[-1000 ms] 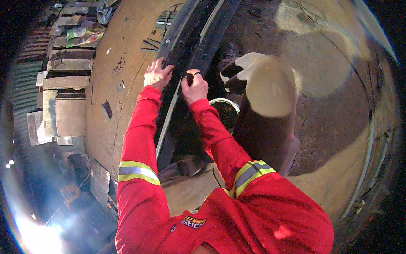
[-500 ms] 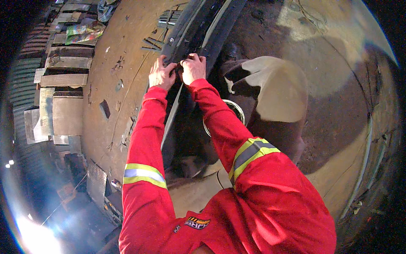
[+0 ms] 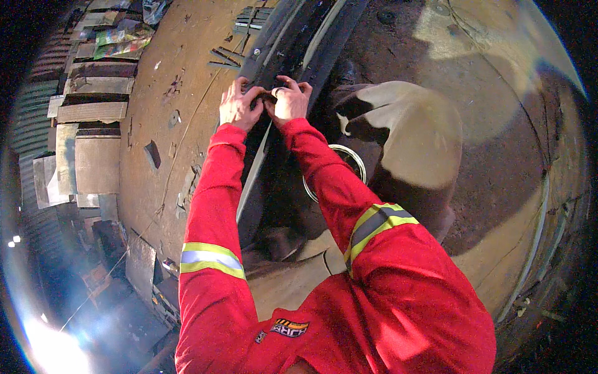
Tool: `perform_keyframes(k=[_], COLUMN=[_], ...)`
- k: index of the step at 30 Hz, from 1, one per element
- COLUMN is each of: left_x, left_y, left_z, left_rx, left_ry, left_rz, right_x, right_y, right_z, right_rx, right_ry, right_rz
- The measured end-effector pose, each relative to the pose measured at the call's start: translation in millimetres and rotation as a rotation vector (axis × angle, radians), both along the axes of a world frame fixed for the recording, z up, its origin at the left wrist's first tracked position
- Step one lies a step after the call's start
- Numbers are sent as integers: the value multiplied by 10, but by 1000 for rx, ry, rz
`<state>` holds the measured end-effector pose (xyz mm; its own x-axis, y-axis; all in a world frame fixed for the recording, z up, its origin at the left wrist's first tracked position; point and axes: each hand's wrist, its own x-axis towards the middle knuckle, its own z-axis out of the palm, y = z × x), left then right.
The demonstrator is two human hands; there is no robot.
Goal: The person assembles a metal frame structure by hand, using a screwdriver to tighten screws and securing long metal strips into place. The worker repeatedly positions and fastens components on a workbench in a workshop environment.
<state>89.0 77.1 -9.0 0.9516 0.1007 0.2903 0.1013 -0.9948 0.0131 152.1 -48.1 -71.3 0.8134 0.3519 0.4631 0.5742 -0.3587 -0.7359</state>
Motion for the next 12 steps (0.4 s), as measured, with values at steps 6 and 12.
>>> perform_keyframes(k=[6, 12], left_x=[7, 14], left_y=[-19, 8], left_z=[8, -28], left_rx=[2, -22], left_ry=[0, 68], left_rz=[0, 25], right_x=[-51, -47], right_y=[41, 79], right_z=[-24, -99], right_rx=[140, 90], right_ry=[16, 16], right_rz=[-42, -8])
